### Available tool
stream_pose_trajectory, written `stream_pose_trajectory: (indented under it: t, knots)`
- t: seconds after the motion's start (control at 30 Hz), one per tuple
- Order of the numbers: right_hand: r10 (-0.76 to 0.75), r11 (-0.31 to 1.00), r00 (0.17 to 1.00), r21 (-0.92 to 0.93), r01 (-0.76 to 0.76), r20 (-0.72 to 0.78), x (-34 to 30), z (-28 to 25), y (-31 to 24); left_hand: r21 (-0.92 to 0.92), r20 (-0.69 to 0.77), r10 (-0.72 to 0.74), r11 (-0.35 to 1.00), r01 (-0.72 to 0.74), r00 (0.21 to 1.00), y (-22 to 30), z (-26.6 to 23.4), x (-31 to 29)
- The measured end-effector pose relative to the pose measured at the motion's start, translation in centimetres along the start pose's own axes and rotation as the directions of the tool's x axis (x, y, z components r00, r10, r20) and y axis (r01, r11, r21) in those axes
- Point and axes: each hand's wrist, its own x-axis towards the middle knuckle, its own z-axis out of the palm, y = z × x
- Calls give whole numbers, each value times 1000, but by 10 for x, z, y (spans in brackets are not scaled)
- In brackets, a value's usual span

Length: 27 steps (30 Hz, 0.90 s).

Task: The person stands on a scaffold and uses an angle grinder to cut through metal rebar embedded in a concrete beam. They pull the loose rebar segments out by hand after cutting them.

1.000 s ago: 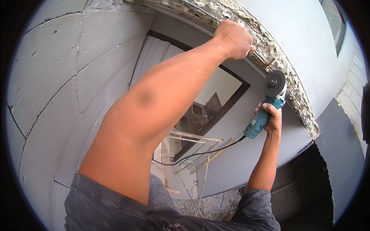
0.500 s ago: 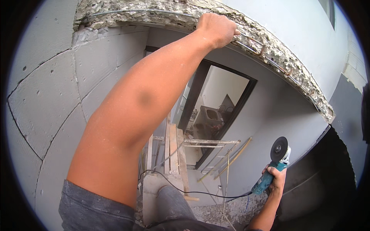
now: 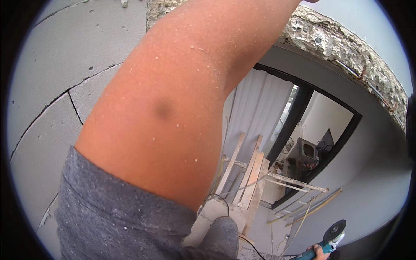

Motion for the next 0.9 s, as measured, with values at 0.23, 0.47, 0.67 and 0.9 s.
stream_pose_trajectory:
  t: [0.23, 0.47, 0.67, 0.9]
  knots:
    - [156, 986, 988, -49, -156, -8, 0, 3, 31, -9, -109, 304, 952, -306, 946, 20, 19, -105]
    - [216, 974, 976, -65, -216, -15, 20, 21, 44, -8, -54, 501, 865, -502, 864, 21, -28, -223]
    - [226, 971, 974, -77, -227, -28, 19, 16, 59, -130, -5, 694, 714, -689, 720, -19, -56, -322]
    - [248, 966, 963, -52, -255, -109, -18, -19, 77, -79, -49, 653, 751, -655, 756, -18, -26, -317]
